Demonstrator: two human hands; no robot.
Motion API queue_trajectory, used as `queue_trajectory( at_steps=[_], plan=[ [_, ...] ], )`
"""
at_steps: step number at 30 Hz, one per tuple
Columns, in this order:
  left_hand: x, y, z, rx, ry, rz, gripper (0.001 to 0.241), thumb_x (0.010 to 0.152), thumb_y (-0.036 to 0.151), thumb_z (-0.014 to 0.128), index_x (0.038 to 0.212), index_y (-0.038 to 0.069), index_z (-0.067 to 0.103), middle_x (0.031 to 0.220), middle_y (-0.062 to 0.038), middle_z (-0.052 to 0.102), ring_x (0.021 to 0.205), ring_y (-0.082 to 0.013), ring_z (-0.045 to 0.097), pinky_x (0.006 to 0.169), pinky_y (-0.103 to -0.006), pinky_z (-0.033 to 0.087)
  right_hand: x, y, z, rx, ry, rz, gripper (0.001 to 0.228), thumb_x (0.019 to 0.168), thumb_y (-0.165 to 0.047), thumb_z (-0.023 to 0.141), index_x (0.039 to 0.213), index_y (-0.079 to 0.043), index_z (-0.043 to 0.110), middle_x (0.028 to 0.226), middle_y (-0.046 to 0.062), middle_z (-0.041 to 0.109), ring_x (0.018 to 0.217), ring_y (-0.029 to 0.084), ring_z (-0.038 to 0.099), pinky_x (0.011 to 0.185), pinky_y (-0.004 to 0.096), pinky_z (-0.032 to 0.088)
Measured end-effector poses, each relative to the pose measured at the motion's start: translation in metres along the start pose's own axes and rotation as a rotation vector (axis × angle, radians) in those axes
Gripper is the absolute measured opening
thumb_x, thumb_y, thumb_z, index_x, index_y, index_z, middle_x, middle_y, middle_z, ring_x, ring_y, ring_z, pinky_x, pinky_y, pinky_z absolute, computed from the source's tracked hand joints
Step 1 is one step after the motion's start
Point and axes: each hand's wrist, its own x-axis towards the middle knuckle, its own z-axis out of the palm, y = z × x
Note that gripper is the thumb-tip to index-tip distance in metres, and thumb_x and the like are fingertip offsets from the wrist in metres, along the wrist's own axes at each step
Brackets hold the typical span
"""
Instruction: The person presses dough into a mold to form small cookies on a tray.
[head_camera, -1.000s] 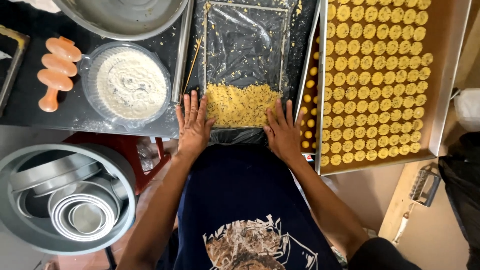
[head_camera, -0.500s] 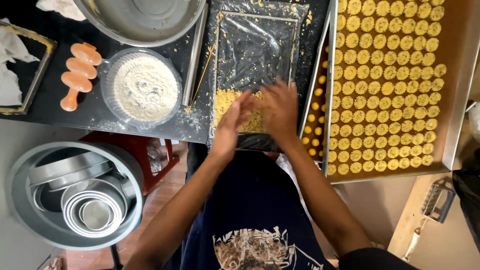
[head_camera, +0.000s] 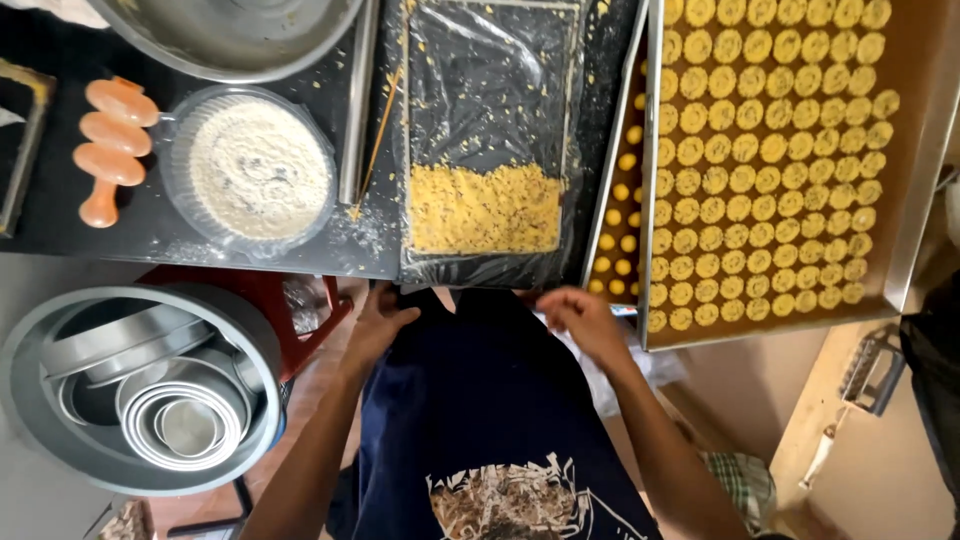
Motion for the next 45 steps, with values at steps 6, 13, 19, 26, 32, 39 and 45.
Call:
queue_trajectory(
  at_steps=[6,13,19,26,32,39,45],
  plan=[
    [0.019,-0.006,0.012,0.056,-0.177,0.441,0.051,0.079,0.028,0.085,0.121,0.002,0.071,0.126,-0.013,0.064,0.121,-0.0265,0.06,0.104,-0.0362,0.045,-0.023,0.055,0.009,-0.038,0.005,0.492,0.026,0.097,-0.014,0.063,0.12,-0.007,0.071,0.086,0.003,0.069,0.072,0.011,0.064,0.062,0.026,0.049],
    [-0.01,-0.01,0.014,-0.021,-0.459,0.134,0.024,0.088,0.029,0.079,0.095,0.006,0.075,0.09,0.001,0.073,0.088,-0.0117,0.064,0.085,-0.0296,0.049,0.004,0.099,0.035,0.249,-0.018,0.26,0.047,0.085,-0.012,0.074,0.129,-0.007,0.059,0.124,0.01,0.067,0.118,0.02,0.061,0.101,0.036,0.049],
    [-0.055,0.038,-0.006,-0.608,-0.759,0.197,0.015,0.098,0.015,0.069,0.088,0.005,0.064,0.093,-0.005,0.074,0.102,-0.0171,0.072,0.094,-0.0308,0.053,-0.021,0.069,0.029,0.457,-0.224,0.178,0.025,0.1,-0.018,0.069,0.119,-0.003,0.064,0.147,0.013,0.061,0.141,0.027,0.052,0.116,0.04,0.04],
    [-0.077,0.091,-0.003,-0.722,-0.595,-0.025,0.032,0.09,0.01,0.069,0.12,0.007,0.061,0.101,-0.015,0.076,0.098,-0.0306,0.073,0.087,-0.0376,0.057,0.006,0.047,0.049,0.958,-0.168,0.408,0.046,0.092,-0.029,0.063,0.134,-0.011,0.058,0.142,0.007,0.059,0.135,0.026,0.056,0.11,0.045,0.044],
    [-0.079,0.092,-0.014,0.404,-0.257,0.125,0.042,0.085,0.028,0.064,0.123,0.009,0.062,0.099,-0.013,0.079,0.086,-0.0316,0.078,0.08,-0.0429,0.058,-0.001,0.037,0.037,0.628,-0.307,0.478,0.05,0.098,-0.038,0.055,0.134,-0.004,0.062,0.126,0.016,0.071,0.117,0.027,0.067,0.102,0.042,0.049],
    [-0.07,0.077,-0.021,0.901,-0.276,0.118,0.035,0.092,0.039,0.065,0.112,0.011,0.07,0.102,-0.017,0.076,0.099,-0.0364,0.073,0.088,-0.0476,0.056,0.0,0.016,0.04,0.163,-0.212,0.385,0.034,0.098,-0.032,0.061,0.111,-0.003,0.074,0.102,0.012,0.079,0.096,0.022,0.075,0.086,0.035,0.057],
    [-0.068,0.102,-0.025,0.919,0.1,0.408,0.054,0.075,0.022,0.069,0.12,-0.001,0.05,0.104,-0.027,0.071,0.094,-0.0426,0.072,0.076,-0.0545,0.058,0.003,-0.082,0.072,-0.602,0.219,-0.155,0.015,0.093,-0.023,0.075,0.093,-0.008,0.074,0.087,0.006,0.075,0.076,0.019,0.073,0.067,0.032,0.056]
  ],
)
